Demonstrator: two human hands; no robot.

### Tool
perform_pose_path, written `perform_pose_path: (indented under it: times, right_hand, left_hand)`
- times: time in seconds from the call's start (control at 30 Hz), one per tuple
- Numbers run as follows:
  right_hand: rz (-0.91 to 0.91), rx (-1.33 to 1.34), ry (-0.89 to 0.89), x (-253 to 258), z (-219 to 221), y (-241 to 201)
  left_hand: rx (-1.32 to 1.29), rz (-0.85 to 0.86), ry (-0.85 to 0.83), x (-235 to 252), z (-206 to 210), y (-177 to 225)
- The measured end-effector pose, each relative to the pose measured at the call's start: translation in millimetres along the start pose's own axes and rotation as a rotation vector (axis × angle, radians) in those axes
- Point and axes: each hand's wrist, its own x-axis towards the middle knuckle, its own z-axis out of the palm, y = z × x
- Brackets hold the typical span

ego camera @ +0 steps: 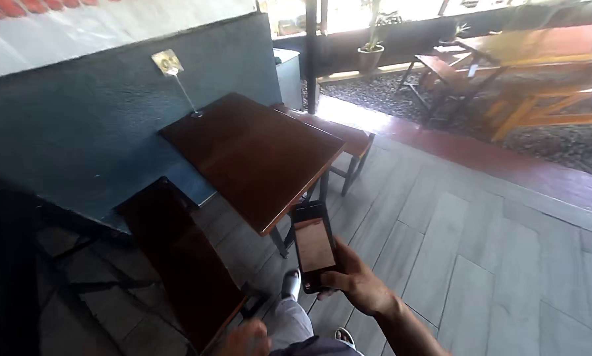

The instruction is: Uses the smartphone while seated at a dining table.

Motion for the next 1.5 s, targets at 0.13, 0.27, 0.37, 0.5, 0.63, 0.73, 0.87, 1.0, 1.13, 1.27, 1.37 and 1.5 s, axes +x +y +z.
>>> perform_pose_path:
  times: [0.13,0.27,0.37,0.5,0.63,0.73,0.87,1.0,1.13,1.27,1.37,1.5]
  right_hand:
    - [-0.042,0.026,0.032,86,-23,10]
    - [-0.064,0.003,0.204,174,-40,34]
    - [-0.081,-0.020,0.411,229,-49,58]
    - [-0.085,-0.052,0.587,278,-64,83]
    - [-0.101,0.147,0.592,293,-67,101]
    - [-0.131,0.244,0.618,300,-66,113]
    - [-0.241,0.383,0.683,322,-58,131]
    - [-0.343,0.313,0.722,365,-42,144]
    - [-0.338,0.128,0.799,411,-19,149]
    - [-0.323,0.129,0.843,462,-9,142]
    - [-0.314,0.124,0.864,495,-15,132]
    - [-0.298,0.106,0.913,516,-28,127]
  left_hand:
    - [-0.544,0.307,0.217,145,-88,36]
    - [-0.719,0.361,0.038,287,-140,56]
    - [-0.650,0.309,-0.029,351,-158,49]
    - [-0.553,0.333,-0.045,410,-166,27]
    - [-0.582,0.307,-0.145,445,-165,2]
    - [-0.600,0.393,-0.245,469,-158,-15]
    - [-0.619,0.496,-0.270,486,-156,-25]
    - [-0.641,0.667,-0.338,504,-187,-38]
    - [-0.643,0.771,-0.425,532,-236,-70]
    - [-0.633,0.743,-0.407,562,-275,-94]
    - [-0.678,0.710,-0.373,584,-292,-95]
    - [-0.686,0.715,-0.381,603,-294,-95]
